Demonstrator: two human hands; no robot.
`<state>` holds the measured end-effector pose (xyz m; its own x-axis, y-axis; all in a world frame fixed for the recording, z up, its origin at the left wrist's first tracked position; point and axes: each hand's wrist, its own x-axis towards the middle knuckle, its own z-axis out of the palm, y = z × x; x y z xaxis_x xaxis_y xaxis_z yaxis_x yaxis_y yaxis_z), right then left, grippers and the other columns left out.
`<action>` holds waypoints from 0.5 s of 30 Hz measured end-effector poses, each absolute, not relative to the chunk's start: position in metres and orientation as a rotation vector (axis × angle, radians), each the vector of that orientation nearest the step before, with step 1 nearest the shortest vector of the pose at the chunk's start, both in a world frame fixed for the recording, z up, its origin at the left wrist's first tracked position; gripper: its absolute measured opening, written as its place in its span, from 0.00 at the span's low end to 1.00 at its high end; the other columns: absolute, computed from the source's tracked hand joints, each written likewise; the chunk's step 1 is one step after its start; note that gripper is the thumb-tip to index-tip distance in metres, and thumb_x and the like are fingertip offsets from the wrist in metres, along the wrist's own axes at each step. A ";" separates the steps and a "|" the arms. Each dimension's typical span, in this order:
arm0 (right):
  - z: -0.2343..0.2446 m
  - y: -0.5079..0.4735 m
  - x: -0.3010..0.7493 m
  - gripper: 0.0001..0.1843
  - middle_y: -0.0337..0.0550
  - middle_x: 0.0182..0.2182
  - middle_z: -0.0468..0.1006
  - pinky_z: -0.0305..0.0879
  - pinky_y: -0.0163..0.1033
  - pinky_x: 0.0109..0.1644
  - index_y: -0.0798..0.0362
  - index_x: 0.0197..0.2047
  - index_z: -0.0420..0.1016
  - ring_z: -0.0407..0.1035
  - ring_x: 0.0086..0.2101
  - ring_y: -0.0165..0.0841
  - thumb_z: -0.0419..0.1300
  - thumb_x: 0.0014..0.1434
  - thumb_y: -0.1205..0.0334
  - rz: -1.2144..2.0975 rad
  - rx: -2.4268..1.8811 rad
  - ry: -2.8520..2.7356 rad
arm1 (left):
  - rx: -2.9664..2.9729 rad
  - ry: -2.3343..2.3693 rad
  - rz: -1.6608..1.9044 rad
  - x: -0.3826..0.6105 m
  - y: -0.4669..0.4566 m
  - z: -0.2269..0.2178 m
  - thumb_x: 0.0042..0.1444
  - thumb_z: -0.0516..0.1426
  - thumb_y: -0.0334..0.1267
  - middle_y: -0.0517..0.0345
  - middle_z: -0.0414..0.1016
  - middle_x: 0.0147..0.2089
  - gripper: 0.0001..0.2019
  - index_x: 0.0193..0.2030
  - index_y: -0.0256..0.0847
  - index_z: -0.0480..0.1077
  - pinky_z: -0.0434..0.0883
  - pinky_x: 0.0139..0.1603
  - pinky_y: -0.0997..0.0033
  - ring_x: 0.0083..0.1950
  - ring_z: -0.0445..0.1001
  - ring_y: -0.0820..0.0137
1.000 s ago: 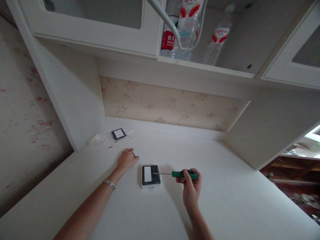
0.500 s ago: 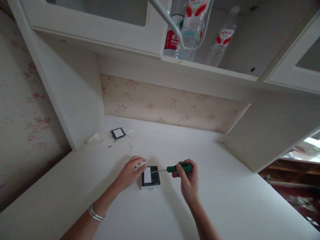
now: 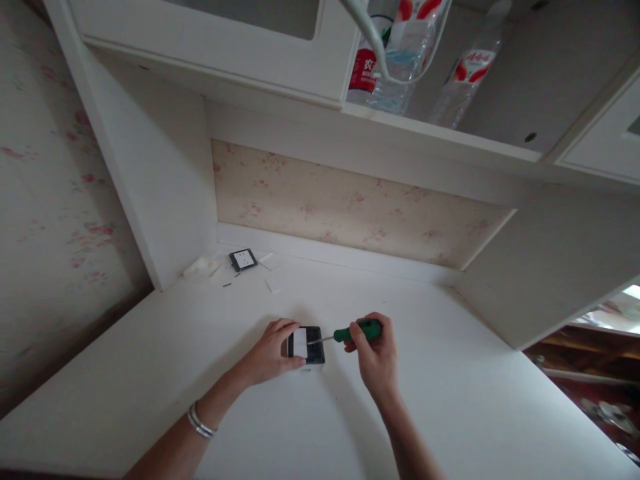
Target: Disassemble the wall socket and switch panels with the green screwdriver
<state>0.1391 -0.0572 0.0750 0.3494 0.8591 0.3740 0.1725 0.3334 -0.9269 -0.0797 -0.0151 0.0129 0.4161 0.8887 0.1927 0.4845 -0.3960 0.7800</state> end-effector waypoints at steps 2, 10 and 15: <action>0.071 -0.053 0.145 0.18 0.33 0.24 0.72 0.70 0.36 0.21 0.50 0.41 0.62 0.72 0.19 0.32 0.64 0.51 0.54 0.667 -1.165 -1.082 | 2.002 1.137 0.805 -0.082 -0.013 0.012 0.43 0.65 0.43 0.51 0.61 0.59 0.33 0.58 0.46 0.64 0.56 0.62 0.58 0.61 0.58 0.58; 0.037 -0.050 0.167 0.20 0.32 0.24 0.74 0.72 0.38 0.26 0.51 0.41 0.62 0.73 0.20 0.33 0.65 0.51 0.52 0.862 -1.161 -0.779 | 1.976 1.085 0.816 -0.082 -0.011 0.017 0.45 0.65 0.43 0.52 0.63 0.55 0.28 0.54 0.46 0.66 0.61 0.57 0.60 0.57 0.62 0.60; 0.029 -0.052 0.170 0.20 0.33 0.24 0.75 0.72 0.38 0.27 0.51 0.40 0.61 0.73 0.21 0.33 0.65 0.51 0.52 0.902 -1.140 -0.736 | 1.974 1.093 0.818 -0.081 -0.010 0.017 0.45 0.64 0.43 0.51 0.64 0.55 0.28 0.55 0.46 0.66 0.61 0.57 0.60 0.57 0.62 0.60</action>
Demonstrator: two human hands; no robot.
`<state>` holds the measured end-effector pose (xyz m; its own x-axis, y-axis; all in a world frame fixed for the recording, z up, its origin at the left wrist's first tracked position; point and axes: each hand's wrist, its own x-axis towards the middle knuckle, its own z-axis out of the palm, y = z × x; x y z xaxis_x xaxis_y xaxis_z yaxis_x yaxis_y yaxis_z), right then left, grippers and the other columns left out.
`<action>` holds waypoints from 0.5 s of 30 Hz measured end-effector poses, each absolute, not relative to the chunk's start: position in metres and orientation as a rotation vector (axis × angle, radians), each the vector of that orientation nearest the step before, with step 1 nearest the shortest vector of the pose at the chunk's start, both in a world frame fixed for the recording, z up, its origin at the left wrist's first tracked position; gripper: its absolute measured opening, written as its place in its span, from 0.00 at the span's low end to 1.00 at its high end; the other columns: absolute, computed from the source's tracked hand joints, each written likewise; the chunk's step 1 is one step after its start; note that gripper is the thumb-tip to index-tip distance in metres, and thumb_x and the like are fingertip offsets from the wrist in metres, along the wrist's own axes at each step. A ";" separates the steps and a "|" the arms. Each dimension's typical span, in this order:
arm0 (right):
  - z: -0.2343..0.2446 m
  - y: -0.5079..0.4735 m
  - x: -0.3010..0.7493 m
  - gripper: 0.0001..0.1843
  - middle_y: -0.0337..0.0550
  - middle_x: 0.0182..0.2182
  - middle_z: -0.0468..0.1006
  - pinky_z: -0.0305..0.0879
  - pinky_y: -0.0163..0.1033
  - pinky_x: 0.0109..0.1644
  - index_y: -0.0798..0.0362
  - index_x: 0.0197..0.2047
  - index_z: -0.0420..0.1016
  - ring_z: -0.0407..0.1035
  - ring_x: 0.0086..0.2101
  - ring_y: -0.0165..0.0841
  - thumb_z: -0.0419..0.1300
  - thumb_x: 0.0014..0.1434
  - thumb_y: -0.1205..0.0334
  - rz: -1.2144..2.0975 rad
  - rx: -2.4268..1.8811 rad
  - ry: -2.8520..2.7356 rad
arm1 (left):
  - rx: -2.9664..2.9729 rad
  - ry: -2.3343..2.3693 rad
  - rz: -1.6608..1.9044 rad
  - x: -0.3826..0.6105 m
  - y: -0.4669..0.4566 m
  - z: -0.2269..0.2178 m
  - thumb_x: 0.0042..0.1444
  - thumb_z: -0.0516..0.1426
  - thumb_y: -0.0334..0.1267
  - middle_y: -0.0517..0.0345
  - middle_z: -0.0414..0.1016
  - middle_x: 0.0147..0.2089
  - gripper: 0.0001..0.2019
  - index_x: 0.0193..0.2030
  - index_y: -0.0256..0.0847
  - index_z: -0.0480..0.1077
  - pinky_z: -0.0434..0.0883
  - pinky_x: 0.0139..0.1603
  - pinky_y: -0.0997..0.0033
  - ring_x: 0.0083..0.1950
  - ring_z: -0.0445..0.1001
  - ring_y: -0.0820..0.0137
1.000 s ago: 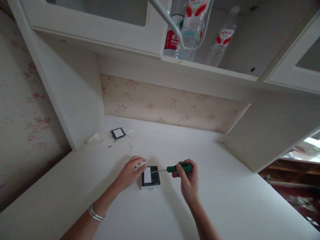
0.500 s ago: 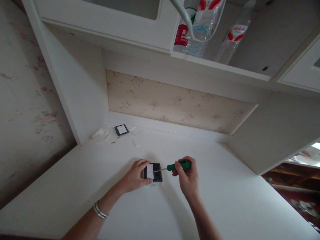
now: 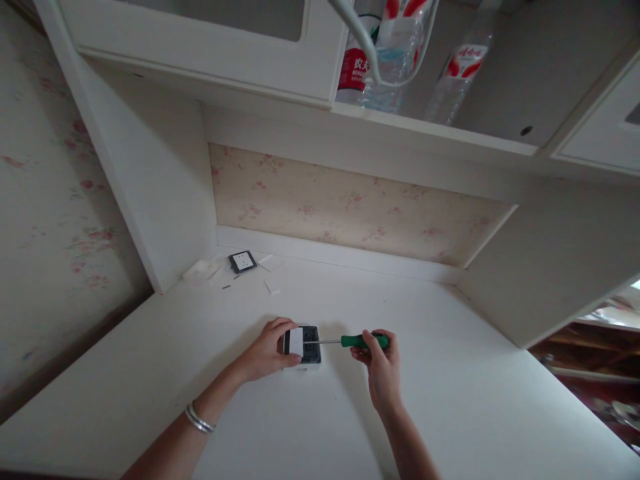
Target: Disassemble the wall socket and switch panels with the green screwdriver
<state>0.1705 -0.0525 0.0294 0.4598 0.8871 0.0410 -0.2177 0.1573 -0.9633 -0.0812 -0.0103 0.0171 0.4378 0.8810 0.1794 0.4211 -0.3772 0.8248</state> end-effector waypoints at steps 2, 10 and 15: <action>0.032 -0.055 0.169 0.20 0.33 0.25 0.74 0.73 0.39 0.27 0.51 0.40 0.61 0.73 0.21 0.32 0.65 0.51 0.52 0.886 -1.140 -0.753 | 1.973 1.108 0.817 -0.081 -0.010 0.017 0.44 0.65 0.43 0.51 0.65 0.55 0.28 0.54 0.46 0.67 0.62 0.57 0.59 0.56 0.62 0.59; 0.052 -0.072 0.156 0.18 0.39 0.33 0.75 0.74 0.43 0.32 0.51 0.41 0.63 0.74 0.27 0.33 0.65 0.52 0.55 0.777 -1.056 -1.070 | 1.958 1.149 0.821 -0.079 -0.010 0.014 0.42 0.65 0.40 0.51 0.65 0.55 0.29 0.54 0.45 0.68 0.63 0.55 0.60 0.56 0.63 0.59; 0.038 -0.063 0.164 0.19 0.34 0.28 0.74 0.74 0.42 0.30 0.50 0.41 0.63 0.74 0.25 0.33 0.65 0.51 0.53 0.871 -1.111 -0.868 | 1.957 1.150 0.830 -0.080 -0.010 0.015 0.42 0.65 0.42 0.51 0.66 0.54 0.29 0.54 0.46 0.69 0.64 0.54 0.61 0.54 0.64 0.59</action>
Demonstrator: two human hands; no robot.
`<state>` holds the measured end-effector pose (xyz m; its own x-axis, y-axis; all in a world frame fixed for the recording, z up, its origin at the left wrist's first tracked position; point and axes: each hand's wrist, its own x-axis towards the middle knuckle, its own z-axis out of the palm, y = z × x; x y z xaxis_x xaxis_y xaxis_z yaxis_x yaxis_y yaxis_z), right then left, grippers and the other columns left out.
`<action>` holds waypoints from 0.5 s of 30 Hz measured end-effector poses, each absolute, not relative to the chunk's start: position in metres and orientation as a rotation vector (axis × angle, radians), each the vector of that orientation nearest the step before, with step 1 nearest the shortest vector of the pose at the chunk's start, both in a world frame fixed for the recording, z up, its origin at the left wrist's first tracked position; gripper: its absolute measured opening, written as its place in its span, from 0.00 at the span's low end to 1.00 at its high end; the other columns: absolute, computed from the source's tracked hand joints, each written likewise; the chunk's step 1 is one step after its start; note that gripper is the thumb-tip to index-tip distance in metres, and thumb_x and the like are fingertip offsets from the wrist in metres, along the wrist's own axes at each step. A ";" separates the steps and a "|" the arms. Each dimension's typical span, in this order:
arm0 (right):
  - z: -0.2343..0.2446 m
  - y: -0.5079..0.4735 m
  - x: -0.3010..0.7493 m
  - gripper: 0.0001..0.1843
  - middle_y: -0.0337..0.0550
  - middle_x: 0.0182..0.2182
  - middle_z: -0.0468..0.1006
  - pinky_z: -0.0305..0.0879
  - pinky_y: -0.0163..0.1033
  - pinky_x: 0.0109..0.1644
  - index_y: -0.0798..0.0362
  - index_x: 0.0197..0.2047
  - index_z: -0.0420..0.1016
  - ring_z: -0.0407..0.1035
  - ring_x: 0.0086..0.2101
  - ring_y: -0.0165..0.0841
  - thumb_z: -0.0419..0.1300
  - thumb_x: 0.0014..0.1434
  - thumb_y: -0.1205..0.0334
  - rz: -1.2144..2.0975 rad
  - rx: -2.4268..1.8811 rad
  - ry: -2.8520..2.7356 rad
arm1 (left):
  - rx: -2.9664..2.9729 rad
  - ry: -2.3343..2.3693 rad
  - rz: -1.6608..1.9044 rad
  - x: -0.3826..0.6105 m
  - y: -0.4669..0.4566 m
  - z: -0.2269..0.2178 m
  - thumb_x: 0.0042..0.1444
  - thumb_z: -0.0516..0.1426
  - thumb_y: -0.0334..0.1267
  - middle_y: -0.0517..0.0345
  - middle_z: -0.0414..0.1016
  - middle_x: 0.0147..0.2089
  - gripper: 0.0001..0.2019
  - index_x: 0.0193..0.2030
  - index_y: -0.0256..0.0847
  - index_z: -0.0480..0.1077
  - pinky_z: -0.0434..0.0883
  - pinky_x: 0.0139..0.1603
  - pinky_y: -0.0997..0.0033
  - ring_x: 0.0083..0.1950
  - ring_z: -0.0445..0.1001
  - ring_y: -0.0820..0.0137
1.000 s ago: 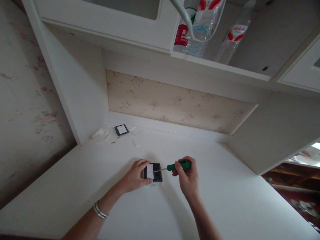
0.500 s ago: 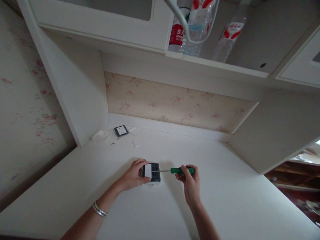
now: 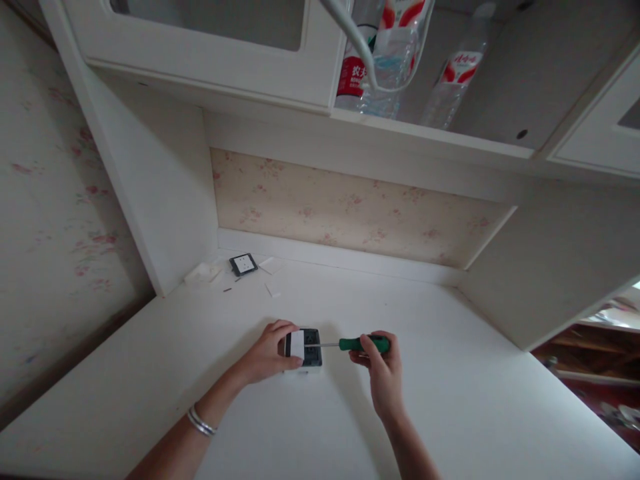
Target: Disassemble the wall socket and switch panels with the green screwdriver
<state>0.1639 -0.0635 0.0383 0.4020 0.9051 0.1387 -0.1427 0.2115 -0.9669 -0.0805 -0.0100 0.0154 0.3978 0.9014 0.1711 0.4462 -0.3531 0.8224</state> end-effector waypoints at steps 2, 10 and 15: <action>0.030 -0.060 0.168 0.20 0.33 0.26 0.73 0.73 0.41 0.30 0.51 0.41 0.63 0.74 0.24 0.33 0.65 0.50 0.52 0.922 -1.128 -0.786 | 1.959 1.140 0.841 -0.081 -0.010 0.017 0.42 0.65 0.42 0.51 0.66 0.53 0.28 0.54 0.46 0.69 0.64 0.54 0.61 0.54 0.65 0.59; 0.017 -0.060 0.170 0.19 0.33 0.26 0.74 0.74 0.38 0.33 0.50 0.39 0.64 0.73 0.25 0.30 0.66 0.49 0.53 1.000 -1.105 -0.666 | 1.965 1.139 0.831 -0.081 -0.010 0.019 0.42 0.66 0.44 0.52 0.67 0.53 0.29 0.54 0.47 0.69 0.66 0.51 0.61 0.52 0.66 0.60; 0.010 -0.061 0.166 0.18 0.33 0.27 0.75 0.73 0.36 0.32 0.50 0.38 0.64 0.73 0.24 0.29 0.66 0.48 0.53 1.017 -1.096 -0.593 | 1.943 1.115 0.844 -0.081 -0.009 0.017 0.42 0.66 0.44 0.51 0.67 0.54 0.28 0.53 0.47 0.69 0.66 0.51 0.63 0.52 0.66 0.60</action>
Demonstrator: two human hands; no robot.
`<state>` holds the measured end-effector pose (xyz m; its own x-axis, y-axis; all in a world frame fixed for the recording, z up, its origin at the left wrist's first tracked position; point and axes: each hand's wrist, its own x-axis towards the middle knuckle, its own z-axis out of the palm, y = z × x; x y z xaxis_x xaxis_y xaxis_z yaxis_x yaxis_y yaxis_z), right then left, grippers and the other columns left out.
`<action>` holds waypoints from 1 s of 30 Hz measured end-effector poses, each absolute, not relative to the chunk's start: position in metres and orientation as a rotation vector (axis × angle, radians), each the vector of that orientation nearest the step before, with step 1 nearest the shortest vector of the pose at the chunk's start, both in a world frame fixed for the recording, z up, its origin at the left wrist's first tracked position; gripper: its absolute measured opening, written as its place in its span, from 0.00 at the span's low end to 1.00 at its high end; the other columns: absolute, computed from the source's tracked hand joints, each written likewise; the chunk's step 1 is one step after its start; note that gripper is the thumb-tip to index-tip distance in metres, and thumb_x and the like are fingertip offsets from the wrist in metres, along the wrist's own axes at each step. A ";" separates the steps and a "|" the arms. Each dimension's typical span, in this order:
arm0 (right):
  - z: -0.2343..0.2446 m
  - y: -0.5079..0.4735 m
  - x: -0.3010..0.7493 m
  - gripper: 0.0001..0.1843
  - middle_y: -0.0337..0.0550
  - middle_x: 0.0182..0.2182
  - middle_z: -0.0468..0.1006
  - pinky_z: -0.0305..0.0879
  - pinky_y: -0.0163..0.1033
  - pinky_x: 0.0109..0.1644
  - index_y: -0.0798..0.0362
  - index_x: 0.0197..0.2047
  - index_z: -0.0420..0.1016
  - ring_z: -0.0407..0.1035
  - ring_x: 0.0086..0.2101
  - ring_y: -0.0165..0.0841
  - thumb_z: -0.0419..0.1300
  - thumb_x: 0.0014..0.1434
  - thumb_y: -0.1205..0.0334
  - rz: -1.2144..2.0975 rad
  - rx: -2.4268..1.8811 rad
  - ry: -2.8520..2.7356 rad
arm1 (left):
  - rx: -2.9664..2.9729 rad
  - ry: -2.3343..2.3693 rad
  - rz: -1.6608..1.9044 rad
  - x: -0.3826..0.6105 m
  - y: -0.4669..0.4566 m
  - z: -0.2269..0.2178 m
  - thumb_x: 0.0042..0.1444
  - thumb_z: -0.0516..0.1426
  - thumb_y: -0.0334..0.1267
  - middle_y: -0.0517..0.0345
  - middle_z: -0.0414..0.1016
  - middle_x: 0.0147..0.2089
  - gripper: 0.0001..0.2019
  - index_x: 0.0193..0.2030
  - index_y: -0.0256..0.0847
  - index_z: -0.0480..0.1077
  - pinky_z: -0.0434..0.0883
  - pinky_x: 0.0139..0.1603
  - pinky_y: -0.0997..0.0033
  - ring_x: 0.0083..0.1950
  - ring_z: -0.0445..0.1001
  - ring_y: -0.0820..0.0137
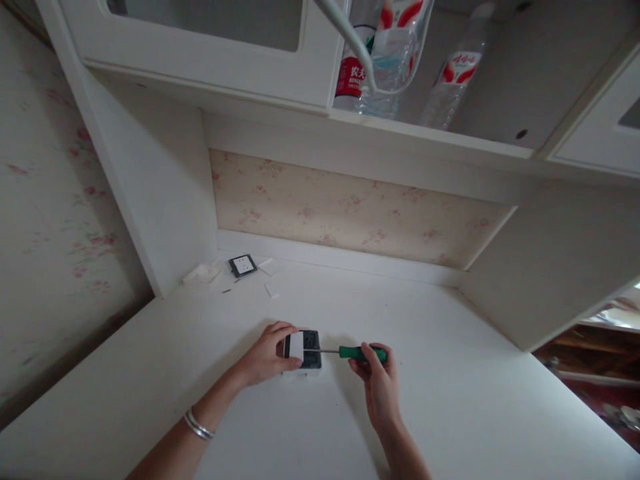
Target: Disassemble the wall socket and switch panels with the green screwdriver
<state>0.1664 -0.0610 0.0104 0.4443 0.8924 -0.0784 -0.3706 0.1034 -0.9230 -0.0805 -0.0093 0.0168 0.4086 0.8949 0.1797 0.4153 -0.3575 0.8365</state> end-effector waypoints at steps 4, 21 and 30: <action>0.009 -0.062 0.165 0.18 0.32 0.27 0.74 0.73 0.36 0.31 0.49 0.40 0.64 0.73 0.25 0.29 0.66 0.49 0.54 0.993 -1.076 -0.594 | 1.913 1.113 0.840 -0.080 -0.009 0.015 0.43 0.66 0.43 0.51 0.65 0.55 0.28 0.54 0.46 0.69 0.67 0.51 0.63 0.53 0.65 0.60; 0.010 -0.063 0.170 0.18 0.31 0.27 0.74 0.73 0.34 0.33 0.50 0.41 0.64 0.73 0.26 0.28 0.66 0.50 0.56 0.993 -0.993 -0.529 | 1.818 1.132 0.995 -0.080 -0.005 0.011 0.48 0.62 0.49 0.50 0.67 0.55 0.27 0.54 0.42 0.68 0.68 0.51 0.65 0.53 0.68 0.61; 0.009 -0.063 0.175 0.19 0.31 0.27 0.75 0.73 0.31 0.30 0.49 0.39 0.65 0.74 0.25 0.28 0.69 0.46 0.58 1.053 -0.909 -0.389 | 2.185 1.812 0.817 -0.132 0.071 0.003 0.53 0.56 0.49 0.47 0.69 0.57 0.29 0.58 0.34 0.63 0.60 0.60 0.65 0.58 0.66 0.61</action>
<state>0.1754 -0.0628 0.0085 0.4718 0.8715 -0.1338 -0.5749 0.1890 -0.7961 -0.1323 0.0710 0.0035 0.1026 0.9511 0.2913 0.8480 -0.2367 0.4742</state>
